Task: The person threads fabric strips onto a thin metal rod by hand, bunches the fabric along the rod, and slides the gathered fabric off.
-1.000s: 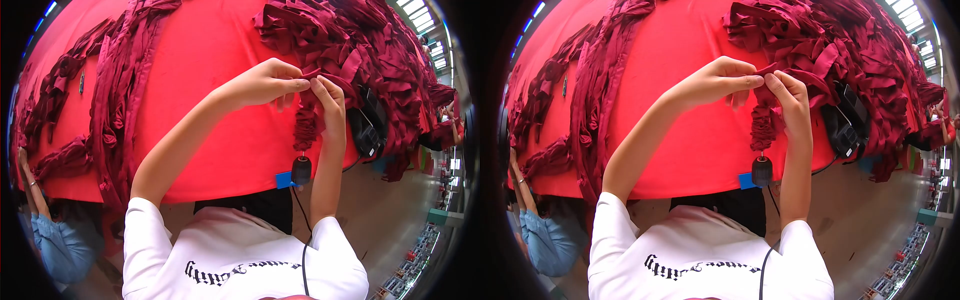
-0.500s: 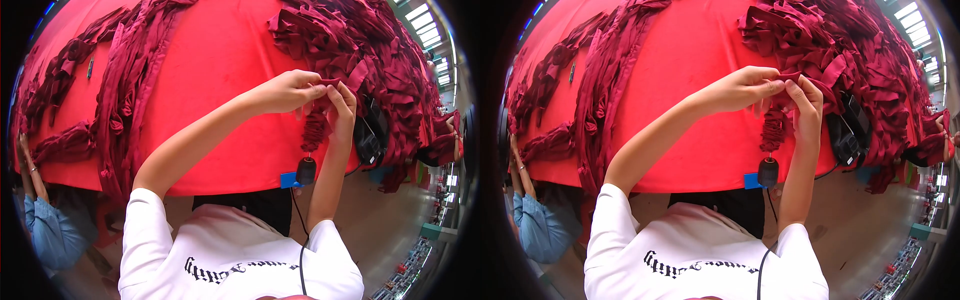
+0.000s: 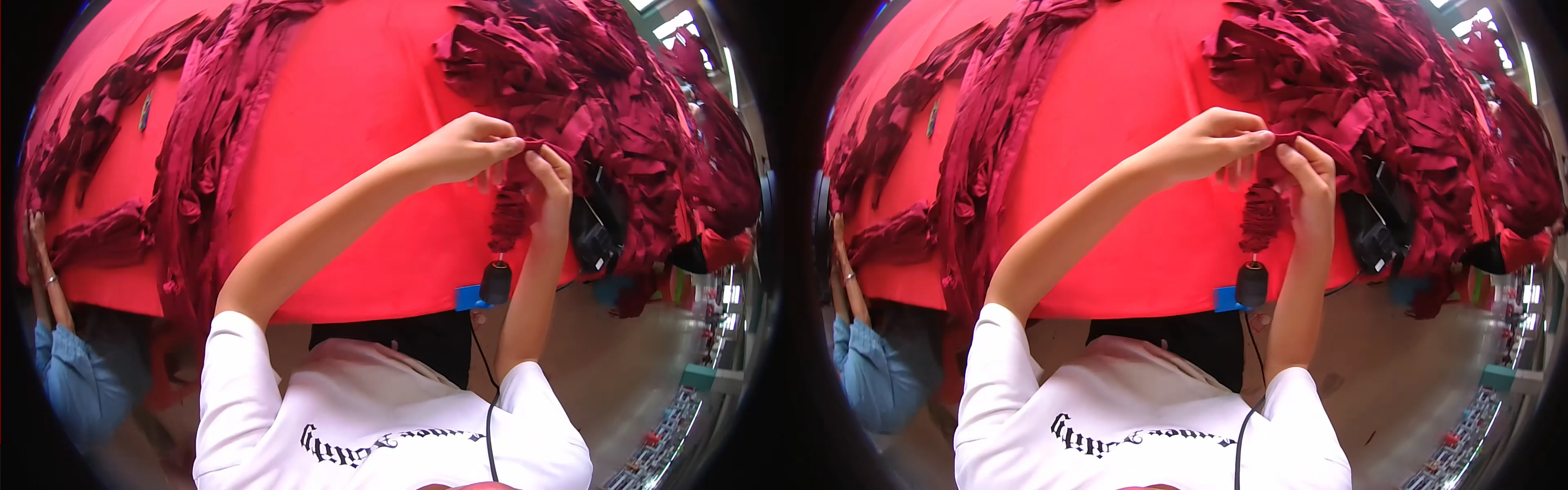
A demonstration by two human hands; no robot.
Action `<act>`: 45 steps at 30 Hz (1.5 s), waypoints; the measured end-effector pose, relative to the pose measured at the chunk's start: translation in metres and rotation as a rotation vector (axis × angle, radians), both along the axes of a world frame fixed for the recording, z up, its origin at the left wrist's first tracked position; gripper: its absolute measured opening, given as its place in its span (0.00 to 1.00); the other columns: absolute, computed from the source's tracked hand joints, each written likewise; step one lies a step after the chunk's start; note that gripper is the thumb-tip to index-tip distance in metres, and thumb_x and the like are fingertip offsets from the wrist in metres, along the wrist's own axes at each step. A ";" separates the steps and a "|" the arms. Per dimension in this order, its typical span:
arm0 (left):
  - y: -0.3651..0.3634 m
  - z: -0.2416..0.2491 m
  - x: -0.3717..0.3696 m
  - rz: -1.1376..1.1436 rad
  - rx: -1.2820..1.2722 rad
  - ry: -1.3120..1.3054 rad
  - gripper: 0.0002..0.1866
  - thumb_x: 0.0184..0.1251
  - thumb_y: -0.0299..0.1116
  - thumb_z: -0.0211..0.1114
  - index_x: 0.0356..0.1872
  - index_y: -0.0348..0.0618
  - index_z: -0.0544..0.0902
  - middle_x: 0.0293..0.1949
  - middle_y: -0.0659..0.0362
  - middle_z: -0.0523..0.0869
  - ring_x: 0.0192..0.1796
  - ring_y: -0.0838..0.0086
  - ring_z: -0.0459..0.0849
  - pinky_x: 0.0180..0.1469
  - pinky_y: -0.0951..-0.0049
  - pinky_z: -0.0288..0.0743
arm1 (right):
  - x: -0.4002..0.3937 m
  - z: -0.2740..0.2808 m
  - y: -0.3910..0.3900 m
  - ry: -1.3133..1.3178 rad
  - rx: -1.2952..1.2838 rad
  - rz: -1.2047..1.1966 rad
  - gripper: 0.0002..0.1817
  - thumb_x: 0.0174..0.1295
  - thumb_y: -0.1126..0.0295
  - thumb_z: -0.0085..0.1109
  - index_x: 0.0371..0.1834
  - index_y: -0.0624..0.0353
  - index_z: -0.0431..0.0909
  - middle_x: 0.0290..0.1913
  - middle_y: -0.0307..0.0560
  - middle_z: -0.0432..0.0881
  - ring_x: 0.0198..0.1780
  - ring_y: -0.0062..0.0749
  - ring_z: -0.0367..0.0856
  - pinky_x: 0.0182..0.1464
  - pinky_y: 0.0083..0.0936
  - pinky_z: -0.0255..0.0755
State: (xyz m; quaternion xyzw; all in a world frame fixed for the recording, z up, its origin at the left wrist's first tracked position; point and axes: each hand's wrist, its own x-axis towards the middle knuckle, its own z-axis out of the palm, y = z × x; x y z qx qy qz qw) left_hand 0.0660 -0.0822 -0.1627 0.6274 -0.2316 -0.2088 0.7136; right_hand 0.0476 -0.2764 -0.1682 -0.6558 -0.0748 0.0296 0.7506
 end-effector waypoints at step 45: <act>0.004 0.005 -0.002 0.057 0.036 -0.018 0.17 0.78 0.47 0.58 0.35 0.44 0.81 0.25 0.67 0.82 0.25 0.84 0.82 0.28 0.83 0.70 | 0.006 -0.009 0.011 -0.256 -0.061 -0.145 0.13 0.74 0.68 0.53 0.27 0.55 0.74 0.22 0.24 0.68 0.21 0.05 0.61 0.22 0.11 0.54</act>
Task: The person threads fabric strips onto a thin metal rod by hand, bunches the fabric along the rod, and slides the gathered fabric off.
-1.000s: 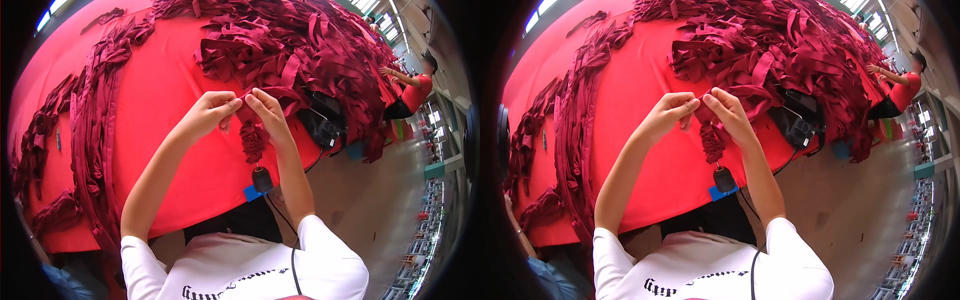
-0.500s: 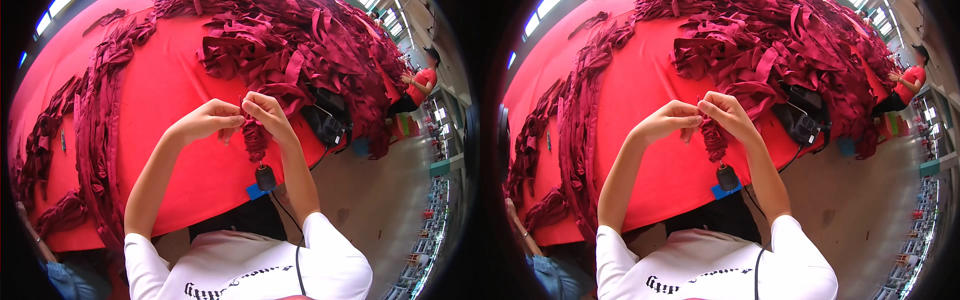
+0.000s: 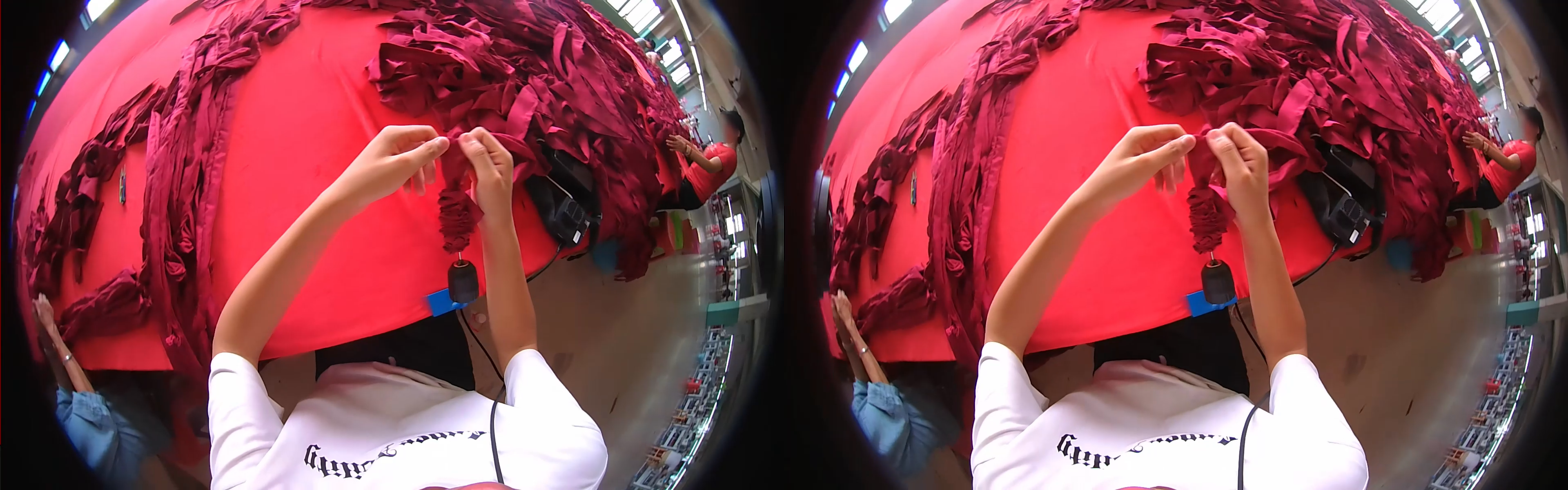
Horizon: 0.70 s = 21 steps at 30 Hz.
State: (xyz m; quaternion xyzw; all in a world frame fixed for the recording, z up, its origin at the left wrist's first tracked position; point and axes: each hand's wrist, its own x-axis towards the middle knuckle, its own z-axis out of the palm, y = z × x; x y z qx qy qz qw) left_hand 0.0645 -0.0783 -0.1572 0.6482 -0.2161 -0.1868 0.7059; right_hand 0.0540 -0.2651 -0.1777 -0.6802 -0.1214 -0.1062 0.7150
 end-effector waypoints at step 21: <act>-0.020 0.055 0.015 0.226 -0.353 -0.366 0.09 0.77 0.34 0.59 0.43 0.37 0.80 0.32 0.70 0.79 0.34 0.90 0.72 0.34 0.83 0.67 | 0.035 0.100 0.054 -0.535 0.108 -0.217 0.15 0.76 0.69 0.53 0.27 0.57 0.69 0.24 0.30 0.66 0.26 0.11 0.60 0.28 0.17 0.57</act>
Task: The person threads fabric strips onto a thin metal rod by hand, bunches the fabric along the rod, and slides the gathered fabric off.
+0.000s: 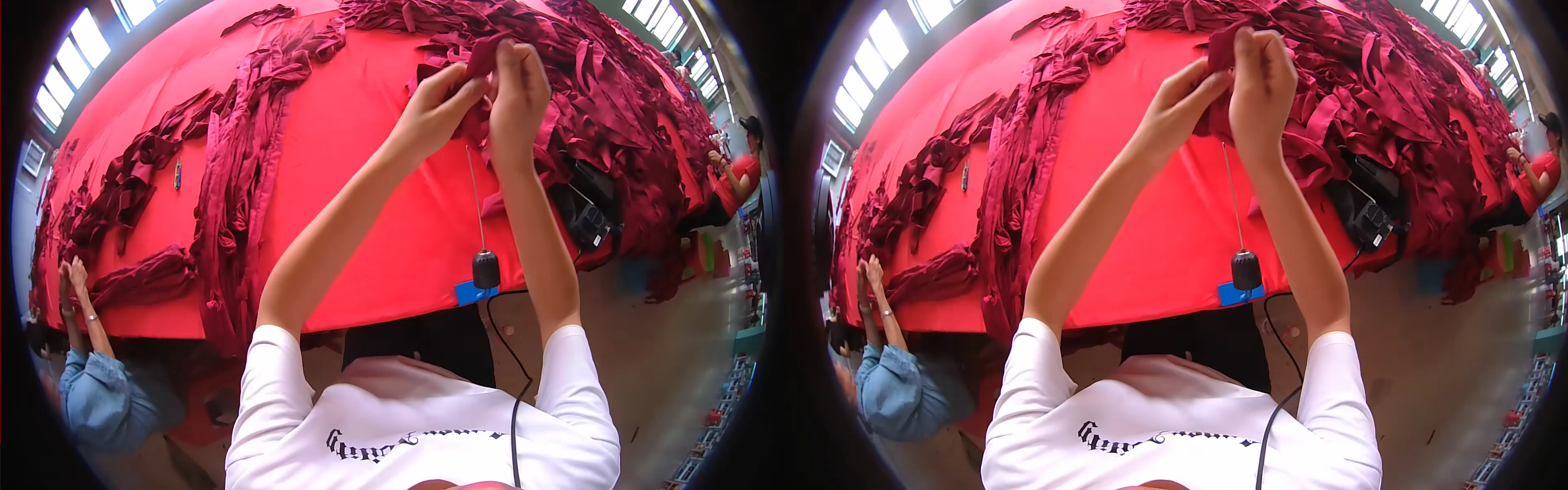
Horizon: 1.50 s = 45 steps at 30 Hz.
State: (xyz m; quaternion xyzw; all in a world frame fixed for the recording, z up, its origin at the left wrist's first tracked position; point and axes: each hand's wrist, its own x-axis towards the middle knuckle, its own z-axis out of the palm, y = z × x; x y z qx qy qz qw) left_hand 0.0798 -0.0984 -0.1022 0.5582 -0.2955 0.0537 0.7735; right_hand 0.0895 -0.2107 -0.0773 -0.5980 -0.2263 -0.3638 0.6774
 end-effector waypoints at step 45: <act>0.242 -0.035 -0.515 0.275 -0.010 0.562 0.15 0.52 0.29 0.63 0.10 0.39 0.72 0.11 0.54 0.74 0.17 0.70 0.69 0.21 0.70 0.61 | 0.253 0.061 -0.150 0.519 -1.007 -0.143 0.13 0.74 0.64 0.49 0.49 0.64 0.73 0.33 0.51 0.80 0.32 0.42 0.80 0.36 0.32 0.75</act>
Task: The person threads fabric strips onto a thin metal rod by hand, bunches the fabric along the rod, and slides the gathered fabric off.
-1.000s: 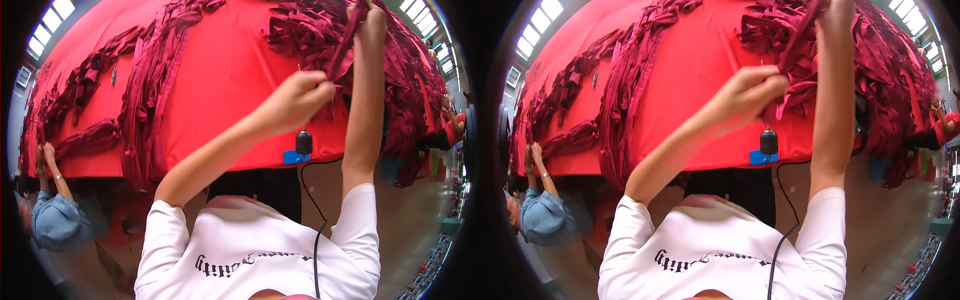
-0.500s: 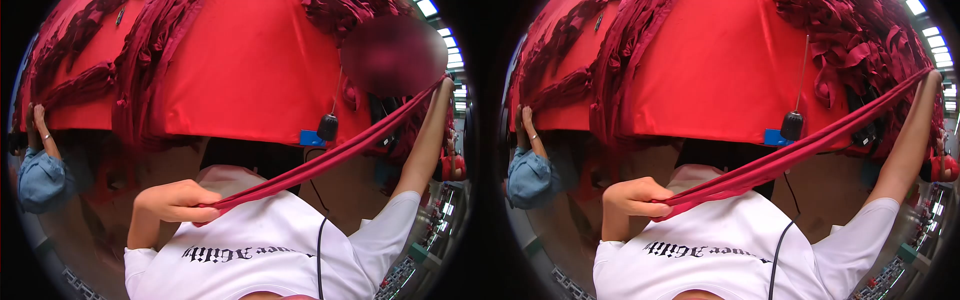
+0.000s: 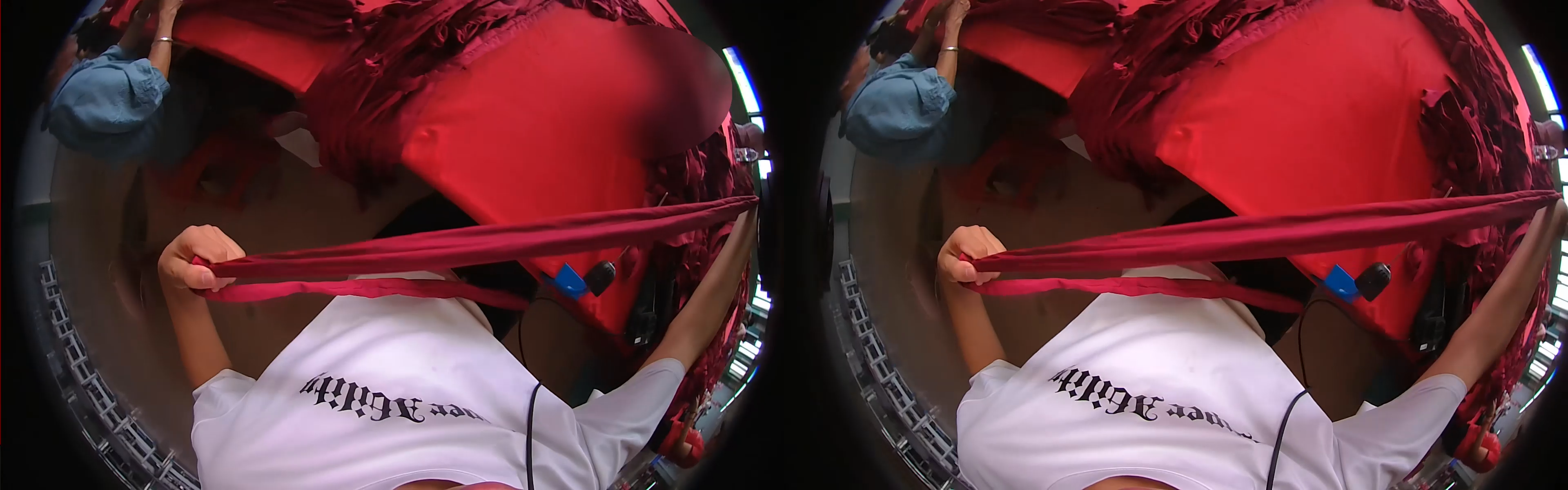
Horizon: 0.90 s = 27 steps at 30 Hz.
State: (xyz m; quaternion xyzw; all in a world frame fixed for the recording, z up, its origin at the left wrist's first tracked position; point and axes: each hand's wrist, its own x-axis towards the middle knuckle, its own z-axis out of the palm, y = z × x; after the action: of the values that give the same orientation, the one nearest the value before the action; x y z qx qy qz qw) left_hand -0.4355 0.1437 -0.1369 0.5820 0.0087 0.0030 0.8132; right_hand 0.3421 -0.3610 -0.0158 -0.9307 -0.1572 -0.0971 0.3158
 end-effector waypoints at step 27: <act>-0.036 0.047 0.018 -0.239 0.069 -0.712 0.34 0.80 0.39 0.52 0.79 0.80 0.48 0.42 0.43 0.88 0.34 0.53 0.90 0.34 0.62 0.89 | -0.540 -0.128 0.308 0.091 -0.684 2.218 0.42 0.70 0.52 0.56 0.77 0.66 0.52 0.69 0.54 0.69 0.67 0.45 0.70 0.64 0.38 0.67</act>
State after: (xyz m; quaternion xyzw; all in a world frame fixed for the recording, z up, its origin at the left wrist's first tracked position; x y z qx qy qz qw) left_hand -0.4176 0.1073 -0.0900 0.5683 -0.3426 0.1103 0.7399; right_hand -0.1976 -0.0528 -0.1433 -0.3215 -0.8927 0.3139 -0.0350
